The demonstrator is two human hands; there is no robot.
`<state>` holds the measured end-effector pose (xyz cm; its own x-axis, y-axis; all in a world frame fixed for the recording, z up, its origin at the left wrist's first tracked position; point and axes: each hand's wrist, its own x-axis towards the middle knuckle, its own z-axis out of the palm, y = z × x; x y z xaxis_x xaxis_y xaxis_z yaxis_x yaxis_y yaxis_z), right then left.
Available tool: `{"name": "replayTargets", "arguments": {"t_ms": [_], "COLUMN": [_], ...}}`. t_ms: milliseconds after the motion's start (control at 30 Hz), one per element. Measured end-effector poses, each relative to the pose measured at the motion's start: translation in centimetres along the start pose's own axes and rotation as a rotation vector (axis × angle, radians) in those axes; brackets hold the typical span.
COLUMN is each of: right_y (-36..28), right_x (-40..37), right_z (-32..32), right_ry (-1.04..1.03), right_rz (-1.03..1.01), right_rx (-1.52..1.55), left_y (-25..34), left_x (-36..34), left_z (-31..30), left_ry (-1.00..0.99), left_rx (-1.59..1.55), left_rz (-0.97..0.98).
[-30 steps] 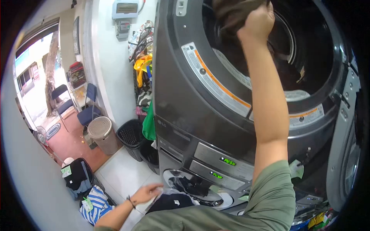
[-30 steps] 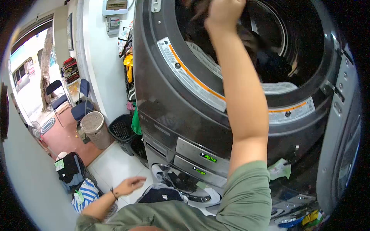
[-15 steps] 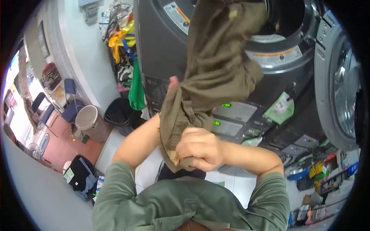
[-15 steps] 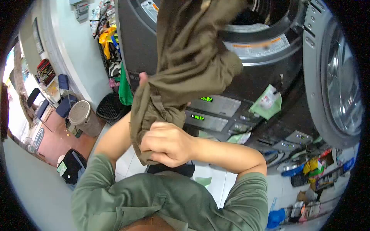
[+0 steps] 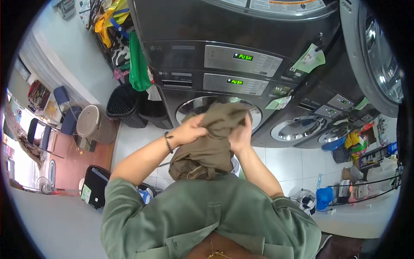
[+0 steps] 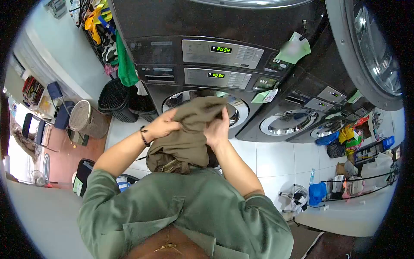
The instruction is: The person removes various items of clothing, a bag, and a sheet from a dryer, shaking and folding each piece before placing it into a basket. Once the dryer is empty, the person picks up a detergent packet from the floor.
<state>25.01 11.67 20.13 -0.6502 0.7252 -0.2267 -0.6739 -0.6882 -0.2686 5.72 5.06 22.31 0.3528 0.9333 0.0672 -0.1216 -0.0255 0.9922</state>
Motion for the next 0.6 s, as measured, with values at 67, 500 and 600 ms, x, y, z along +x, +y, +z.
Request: {"name": "replayTargets", "arguments": {"t_ms": [67, 500, 600], "right_y": [0.5, 6.9, 4.0], "right_x": [-0.5, 1.1, 0.4], "right_z": [4.3, -1.3, 2.1], "right_ry": [-0.28, 0.058, 0.187], "right_rz": [-0.035, 0.527, 0.206], "right_rx": [-0.016, -0.984, -1.225], "left_y": [1.0, -10.6, -11.7], "left_x": [-3.0, -14.9, -16.5], "left_z": [-0.4, 1.5, 1.2], "left_ry": [0.208, 0.736, 0.534], "left_rx": [-0.218, -0.092, 0.231], "left_rz": [0.033, -0.425, -0.63]}}
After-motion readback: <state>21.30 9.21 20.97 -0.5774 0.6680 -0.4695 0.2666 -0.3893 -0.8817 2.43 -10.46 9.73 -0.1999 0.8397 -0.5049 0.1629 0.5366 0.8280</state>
